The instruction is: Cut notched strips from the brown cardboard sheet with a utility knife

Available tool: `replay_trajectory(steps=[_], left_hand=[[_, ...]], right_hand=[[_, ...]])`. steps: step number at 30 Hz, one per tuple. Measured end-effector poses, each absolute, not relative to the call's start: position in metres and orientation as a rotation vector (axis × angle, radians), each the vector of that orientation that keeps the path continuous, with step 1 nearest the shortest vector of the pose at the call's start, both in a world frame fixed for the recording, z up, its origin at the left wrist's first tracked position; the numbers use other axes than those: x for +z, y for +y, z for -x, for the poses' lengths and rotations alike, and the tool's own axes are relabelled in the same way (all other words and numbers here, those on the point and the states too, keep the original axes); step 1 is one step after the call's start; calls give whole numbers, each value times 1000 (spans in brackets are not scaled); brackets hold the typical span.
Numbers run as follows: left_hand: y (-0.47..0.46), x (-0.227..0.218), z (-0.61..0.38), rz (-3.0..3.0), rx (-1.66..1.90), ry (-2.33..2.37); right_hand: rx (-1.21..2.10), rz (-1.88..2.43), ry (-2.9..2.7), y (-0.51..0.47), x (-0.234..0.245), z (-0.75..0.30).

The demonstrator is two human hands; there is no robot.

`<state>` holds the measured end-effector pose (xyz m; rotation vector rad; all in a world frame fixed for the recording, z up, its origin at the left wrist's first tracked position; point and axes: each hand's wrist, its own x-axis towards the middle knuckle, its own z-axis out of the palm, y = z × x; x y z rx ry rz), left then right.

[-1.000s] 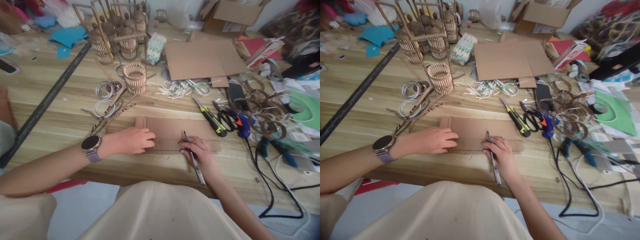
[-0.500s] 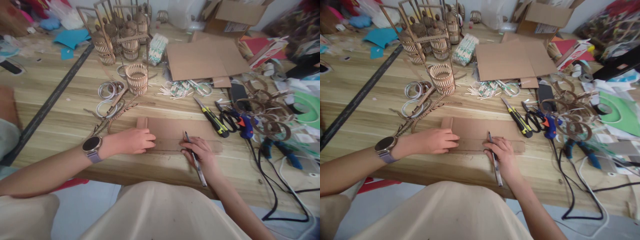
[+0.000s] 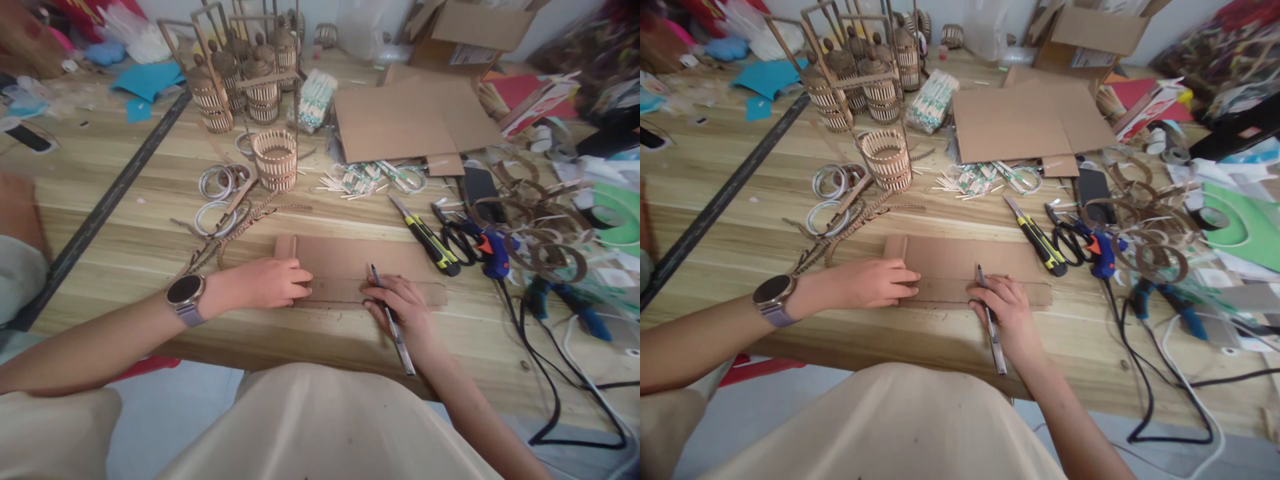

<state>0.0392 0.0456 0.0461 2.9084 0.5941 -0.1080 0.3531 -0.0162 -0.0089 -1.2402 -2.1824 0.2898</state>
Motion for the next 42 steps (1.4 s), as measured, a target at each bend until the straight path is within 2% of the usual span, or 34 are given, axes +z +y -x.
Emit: replay_trajectory(steps=[12, 17, 20, 23, 27, 33, 42], left_hand=[[66, 73, -44, -2963, -531, 469], [69, 69, -42, -2936, -510, 458], [72, 68, -40, -2913, -468, 456], [75, 66, -38, -2916, -392, 428], [76, 63, -37, -2925, -309, 396], [75, 64, -38, -2849, -273, 438], [77, 61, -38, -2880, -325, 433]], right_hand=[[229, 1172, -2268, -11, -7, -357], [287, 1334, -2073, -15, 10, -350], [500, 1368, -2039, -22, 32, -332], [810, 1126, -2093, -24, 48, -305], [995, 885, -2134, -20, 45, -265], [1019, 941, -2079, -16, 24, -232], [1064, 919, -2173, -18, 25, -229]])
